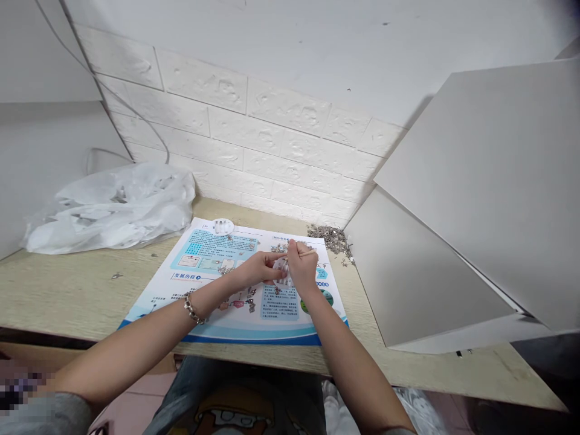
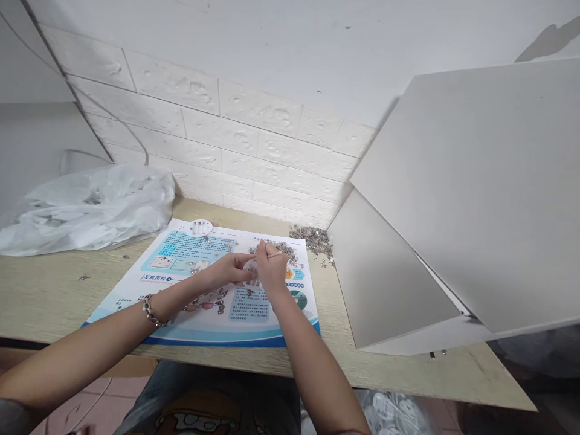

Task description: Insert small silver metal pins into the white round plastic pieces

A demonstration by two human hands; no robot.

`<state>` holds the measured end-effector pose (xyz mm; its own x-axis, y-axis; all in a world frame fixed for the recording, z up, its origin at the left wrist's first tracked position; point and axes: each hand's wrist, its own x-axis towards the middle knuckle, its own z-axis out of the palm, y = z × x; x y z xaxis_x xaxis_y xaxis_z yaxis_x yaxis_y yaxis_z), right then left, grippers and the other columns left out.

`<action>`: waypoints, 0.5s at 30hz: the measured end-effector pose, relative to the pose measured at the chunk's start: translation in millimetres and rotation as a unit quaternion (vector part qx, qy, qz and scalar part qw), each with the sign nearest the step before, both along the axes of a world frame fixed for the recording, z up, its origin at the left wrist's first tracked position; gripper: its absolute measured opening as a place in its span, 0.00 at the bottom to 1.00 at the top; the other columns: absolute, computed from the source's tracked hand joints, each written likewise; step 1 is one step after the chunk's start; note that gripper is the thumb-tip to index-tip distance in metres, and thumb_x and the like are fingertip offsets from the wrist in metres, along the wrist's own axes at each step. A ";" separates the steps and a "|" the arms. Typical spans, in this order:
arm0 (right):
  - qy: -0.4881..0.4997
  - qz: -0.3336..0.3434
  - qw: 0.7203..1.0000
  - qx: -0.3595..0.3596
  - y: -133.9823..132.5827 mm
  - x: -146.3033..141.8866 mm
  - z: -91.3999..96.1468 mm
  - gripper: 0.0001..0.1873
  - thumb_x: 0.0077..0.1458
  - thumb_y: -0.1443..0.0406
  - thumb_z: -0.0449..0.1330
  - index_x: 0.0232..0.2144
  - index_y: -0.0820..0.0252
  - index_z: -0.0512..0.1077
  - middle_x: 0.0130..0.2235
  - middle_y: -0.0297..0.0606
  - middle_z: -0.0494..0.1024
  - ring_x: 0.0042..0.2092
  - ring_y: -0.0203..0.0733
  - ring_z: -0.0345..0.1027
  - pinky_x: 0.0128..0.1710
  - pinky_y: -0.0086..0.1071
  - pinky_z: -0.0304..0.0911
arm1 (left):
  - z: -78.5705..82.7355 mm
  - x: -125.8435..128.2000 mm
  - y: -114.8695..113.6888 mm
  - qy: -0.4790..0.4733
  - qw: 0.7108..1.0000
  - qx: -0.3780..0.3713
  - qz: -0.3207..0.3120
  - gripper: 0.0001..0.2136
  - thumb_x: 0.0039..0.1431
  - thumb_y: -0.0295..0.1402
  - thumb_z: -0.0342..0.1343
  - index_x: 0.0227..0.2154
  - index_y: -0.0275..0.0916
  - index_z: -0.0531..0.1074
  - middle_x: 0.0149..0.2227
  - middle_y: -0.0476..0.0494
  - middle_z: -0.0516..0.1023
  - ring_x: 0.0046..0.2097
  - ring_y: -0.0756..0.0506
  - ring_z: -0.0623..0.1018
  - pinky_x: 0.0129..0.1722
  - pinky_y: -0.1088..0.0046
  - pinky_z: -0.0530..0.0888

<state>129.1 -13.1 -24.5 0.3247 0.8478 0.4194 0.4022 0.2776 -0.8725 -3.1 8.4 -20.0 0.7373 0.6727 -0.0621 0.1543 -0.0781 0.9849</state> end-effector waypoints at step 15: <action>0.002 -0.002 1.000 -0.010 1.6 0.1 -5.1 0.24 0.55 0.55 0.47 0.14 0.60 0.46 0.14 0.28 0.45 0.19 0.29 0.40 0.19 0.28 0.39 | 2.6 0.3 -2.6 -0.010 1.000 -0.024 0.001 0.25 0.49 0.35 0.57 0.52 0.40 0.64 0.18 0.57 0.49 0.21 0.56 0.53 0.24 0.77 0.67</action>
<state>129.2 -11.5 -29.5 0.3292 0.8548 0.4013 0.3998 0.2588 -0.8793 -2.8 5.8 -17.4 0.7371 0.6711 -0.0801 0.1354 -0.0305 0.9903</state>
